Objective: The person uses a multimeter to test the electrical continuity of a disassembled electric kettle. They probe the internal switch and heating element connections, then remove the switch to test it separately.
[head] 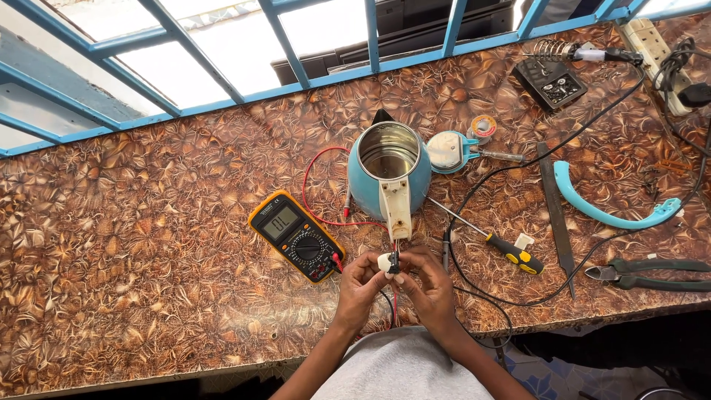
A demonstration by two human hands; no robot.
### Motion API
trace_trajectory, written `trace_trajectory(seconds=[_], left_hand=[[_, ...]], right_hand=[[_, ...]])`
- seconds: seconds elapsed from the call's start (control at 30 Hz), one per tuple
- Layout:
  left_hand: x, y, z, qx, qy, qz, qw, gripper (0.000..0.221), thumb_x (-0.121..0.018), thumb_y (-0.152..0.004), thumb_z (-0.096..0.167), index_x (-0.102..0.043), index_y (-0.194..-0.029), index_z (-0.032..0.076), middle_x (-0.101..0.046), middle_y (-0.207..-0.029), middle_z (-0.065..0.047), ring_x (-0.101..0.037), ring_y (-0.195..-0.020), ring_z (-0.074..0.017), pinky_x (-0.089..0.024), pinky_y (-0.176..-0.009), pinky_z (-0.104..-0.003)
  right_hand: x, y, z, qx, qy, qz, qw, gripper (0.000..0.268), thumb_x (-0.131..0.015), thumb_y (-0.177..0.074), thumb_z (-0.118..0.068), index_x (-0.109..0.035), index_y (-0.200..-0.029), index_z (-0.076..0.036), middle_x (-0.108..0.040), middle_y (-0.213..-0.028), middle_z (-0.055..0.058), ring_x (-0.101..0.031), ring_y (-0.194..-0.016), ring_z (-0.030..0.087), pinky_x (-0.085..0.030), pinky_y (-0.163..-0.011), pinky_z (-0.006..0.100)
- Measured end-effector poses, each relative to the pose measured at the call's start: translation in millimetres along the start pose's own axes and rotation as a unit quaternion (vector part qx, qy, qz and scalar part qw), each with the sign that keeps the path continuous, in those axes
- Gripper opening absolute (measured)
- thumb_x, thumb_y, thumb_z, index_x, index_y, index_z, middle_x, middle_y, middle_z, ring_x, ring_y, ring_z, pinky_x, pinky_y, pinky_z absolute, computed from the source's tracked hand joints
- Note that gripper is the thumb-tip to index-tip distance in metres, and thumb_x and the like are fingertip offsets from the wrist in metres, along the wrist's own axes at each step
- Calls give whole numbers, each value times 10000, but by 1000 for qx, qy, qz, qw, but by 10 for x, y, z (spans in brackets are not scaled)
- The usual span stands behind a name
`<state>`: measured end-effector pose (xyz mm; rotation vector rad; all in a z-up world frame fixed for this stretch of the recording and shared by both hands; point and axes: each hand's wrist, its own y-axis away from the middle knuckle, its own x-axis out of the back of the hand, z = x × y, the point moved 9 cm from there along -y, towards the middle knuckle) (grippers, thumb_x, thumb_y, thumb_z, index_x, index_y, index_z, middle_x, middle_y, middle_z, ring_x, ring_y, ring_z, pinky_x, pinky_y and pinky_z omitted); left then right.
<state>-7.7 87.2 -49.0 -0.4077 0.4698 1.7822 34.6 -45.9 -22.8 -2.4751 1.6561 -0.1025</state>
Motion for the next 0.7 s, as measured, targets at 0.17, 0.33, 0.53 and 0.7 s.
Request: trace_trajectory(seconds=[0.17,0.33,0.53,0.7], left_hand=[[-82,-45,-69,27,74,-67,995,257,-775,-897,120,-598,-1029,-12,-705,-839,-136,-683,-668,-199,-593,-643,-300],[-123,-38,-36,21,78,-68,994,246,-752,-916,135,-579,-1015,-9,-698,-818,-140,-675,-658,-198,-585,-638,-300],[-146,-19,33,9,28,-63,998,252,-738,-928,181,-574,-1007,6,-699,-818,-126,-686,-678,-188,-599,-661,-293],[-105,-9,-14,-60,20,-23,998,215,-706,-895,70,-594,-987,-88,-651,-799,-189,-723,-668,-252,-616,-590,-378]], right_hand=[[18,14,60,1,18,-8,1000,333,-705,-949,-236,-697,-1214,-34,-630,-1148,99,-648,-1079,212,-583,-922,317],[22,16,84,-13,24,-10,1000,342,-706,-945,-265,-702,-1203,-41,-632,-1133,91,-647,-1064,204,-583,-922,319],[29,23,130,-12,10,-11,1000,357,-701,-955,-273,-692,-1222,-36,-616,-1153,98,-642,-1065,205,-590,-915,319],[74,-42,0,58,-69,-7,996,284,-683,-972,-108,-668,-1191,71,-617,-976,166,-638,-832,227,-556,-709,411]])
